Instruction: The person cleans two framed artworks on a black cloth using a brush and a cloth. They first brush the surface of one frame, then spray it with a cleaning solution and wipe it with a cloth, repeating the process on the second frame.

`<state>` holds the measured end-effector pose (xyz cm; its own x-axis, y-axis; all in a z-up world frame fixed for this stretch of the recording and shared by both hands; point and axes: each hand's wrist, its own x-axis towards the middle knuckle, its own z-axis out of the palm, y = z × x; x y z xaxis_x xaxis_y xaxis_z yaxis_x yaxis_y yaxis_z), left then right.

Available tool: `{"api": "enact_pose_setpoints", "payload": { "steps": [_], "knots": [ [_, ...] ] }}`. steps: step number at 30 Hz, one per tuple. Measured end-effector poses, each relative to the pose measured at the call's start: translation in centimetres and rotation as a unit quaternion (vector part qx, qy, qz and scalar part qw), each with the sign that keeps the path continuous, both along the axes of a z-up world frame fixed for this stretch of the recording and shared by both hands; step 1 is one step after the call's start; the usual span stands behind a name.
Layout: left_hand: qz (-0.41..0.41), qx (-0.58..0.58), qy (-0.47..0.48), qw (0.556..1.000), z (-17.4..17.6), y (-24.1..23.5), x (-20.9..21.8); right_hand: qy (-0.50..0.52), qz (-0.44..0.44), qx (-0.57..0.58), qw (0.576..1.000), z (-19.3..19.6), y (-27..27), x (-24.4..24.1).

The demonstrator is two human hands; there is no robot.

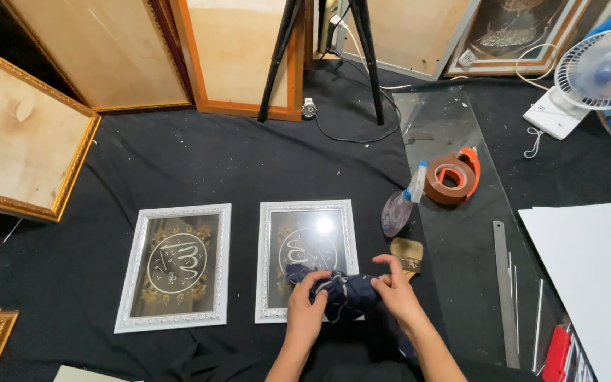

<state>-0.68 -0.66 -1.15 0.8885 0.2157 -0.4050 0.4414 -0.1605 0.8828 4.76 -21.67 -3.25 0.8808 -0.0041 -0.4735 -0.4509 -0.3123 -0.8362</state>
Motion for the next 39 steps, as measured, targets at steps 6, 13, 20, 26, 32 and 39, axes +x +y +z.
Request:
{"api": "enact_pose_setpoints", "payload": {
  "steps": [6,13,20,26,32,39],
  "knots": [
    [-0.040,0.039,0.006,0.998,-1.2,0.3,-0.6,-0.027,0.225,-0.073,0.971,1.7,0.9,-0.4],
    [-0.160,0.210,-0.035,0.964,-4.0,5.6,-0.4,-0.123,0.346,-0.132,0.921,2.4,-0.3,0.1],
    [-0.023,0.054,-0.014,0.998,-4.4,4.7,0.1,0.149,0.290,0.247,0.913,2.4,2.4,-2.0],
    [0.129,-0.254,0.069,0.956,-3.1,0.6,-2.1,0.215,0.132,0.354,0.901,-0.2,3.4,-3.0],
    [0.087,-0.292,0.122,0.945,-1.1,0.9,-4.0,-0.058,0.116,-0.008,0.991,-2.0,4.3,-2.7],
    [0.291,-0.417,0.129,0.851,-7.5,1.8,-3.7,-0.286,0.413,-0.041,0.864,-0.2,6.6,-5.5]
  ]
}}
